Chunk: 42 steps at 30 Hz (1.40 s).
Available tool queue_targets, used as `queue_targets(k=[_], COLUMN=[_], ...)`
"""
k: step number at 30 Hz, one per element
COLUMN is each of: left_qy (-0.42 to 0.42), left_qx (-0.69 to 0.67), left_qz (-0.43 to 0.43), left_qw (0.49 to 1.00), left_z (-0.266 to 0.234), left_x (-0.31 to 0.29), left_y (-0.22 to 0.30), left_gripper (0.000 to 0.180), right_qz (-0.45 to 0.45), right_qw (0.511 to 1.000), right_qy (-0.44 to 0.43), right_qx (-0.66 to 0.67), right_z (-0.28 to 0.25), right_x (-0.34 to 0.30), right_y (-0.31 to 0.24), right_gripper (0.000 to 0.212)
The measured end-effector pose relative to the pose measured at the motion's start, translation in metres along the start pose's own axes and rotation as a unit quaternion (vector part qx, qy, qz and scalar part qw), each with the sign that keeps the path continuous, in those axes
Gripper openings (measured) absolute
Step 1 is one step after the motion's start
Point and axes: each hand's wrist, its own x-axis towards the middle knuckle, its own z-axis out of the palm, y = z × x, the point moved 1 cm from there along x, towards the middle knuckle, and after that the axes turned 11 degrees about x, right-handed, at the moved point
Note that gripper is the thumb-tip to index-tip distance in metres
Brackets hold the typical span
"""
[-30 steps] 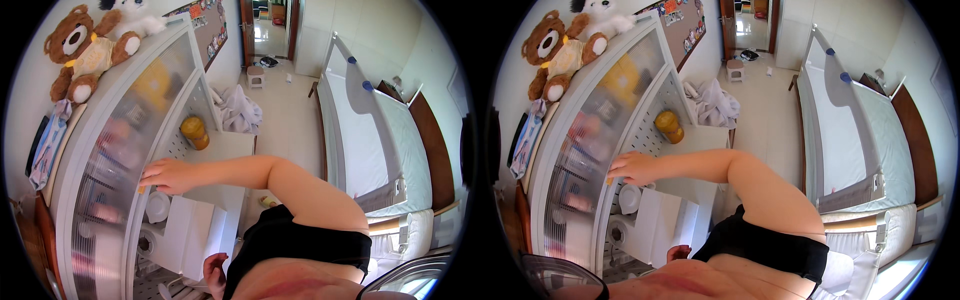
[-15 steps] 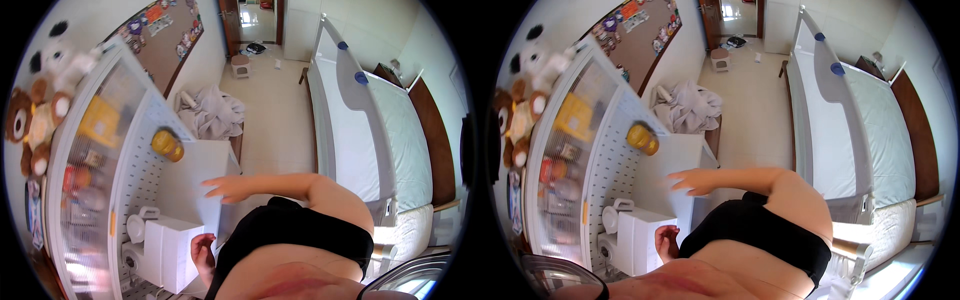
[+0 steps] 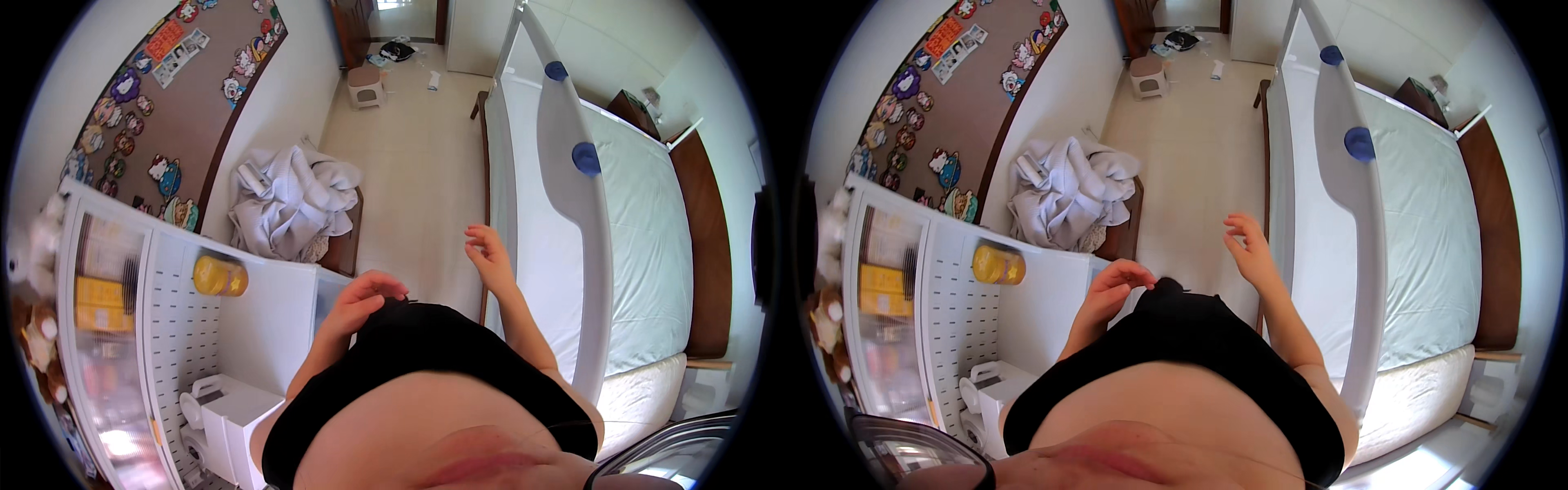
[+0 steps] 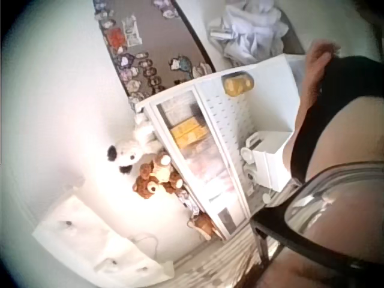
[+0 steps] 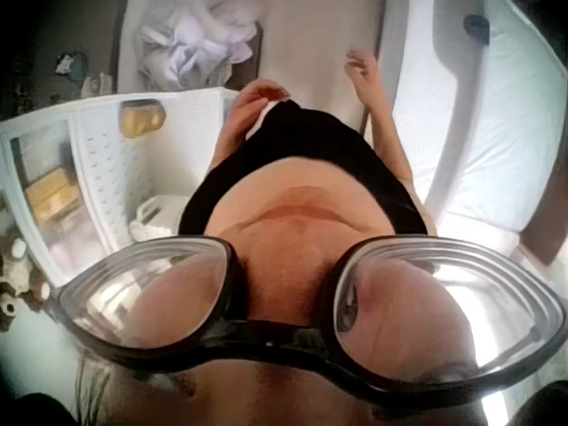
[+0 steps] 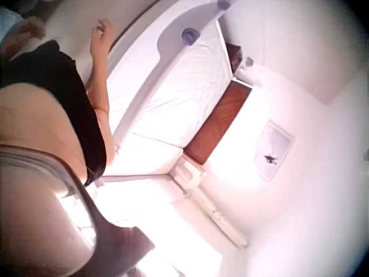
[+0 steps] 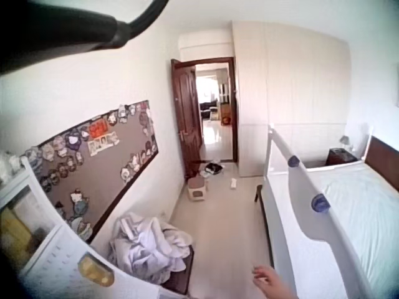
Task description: The person assembles a white baby crib frame using a cordless electric screwdriver. They attach vertical posts to the base, secure joints with screws, and then walk to a shelf to retrieve a small item before returning to the crib.
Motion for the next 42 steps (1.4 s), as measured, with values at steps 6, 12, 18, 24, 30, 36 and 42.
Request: queue_targets(k=[6, 12, 18, 24, 30, 36, 42], left_qy=[-0.036, 0.024, -0.044, -0.381, -0.230, -0.323, -0.419], left_qx=[-0.018, 0.012, 0.023, -0.017, 0.058, -0.048, -0.124], left_qz=[0.005, 0.047, 0.175, 0.356, 0.509, 0.484, 0.420], left_qw=[0.999, 0.999, 0.983, 0.853, 0.827, 0.812, 0.795], left_z=[-0.053, -0.133, -0.180, -0.124, -0.088, -0.091, -0.122], left_x=[0.075, 0.174, 0.314, 0.445, 0.533, 0.647, 0.761], left_y=[-0.014, 0.002, 0.069, 0.153, 0.206, 0.190, 0.178], left_gripper=[0.030, 0.034, 0.047, 0.053, 0.046, 0.055, 0.067], right_qz=[0.045, 0.007, -0.006, 0.037, 0.004, 0.007, -0.026], right_qw=[0.996, 0.998, 0.998, 0.992, 0.985, 0.975, 0.995], right_qy=[0.029, 0.038, 0.056, 0.118, 0.173, 0.186, 0.100], right_qx=[0.065, 0.041, 0.021, 0.017, 0.018, 0.125, -0.004], right_z=[-0.011, -0.026, -0.042, -0.083, -0.136, -0.176, -0.196], right_x=[0.050, 0.176, 0.290, 0.359, 0.448, 0.558, 0.665], right_y=[0.036, 0.037, 0.016, 0.034, 0.057, 0.060, 0.053], right_gripper=[0.023, 0.021, 0.020, 0.021, 0.020, 0.019, 0.016])
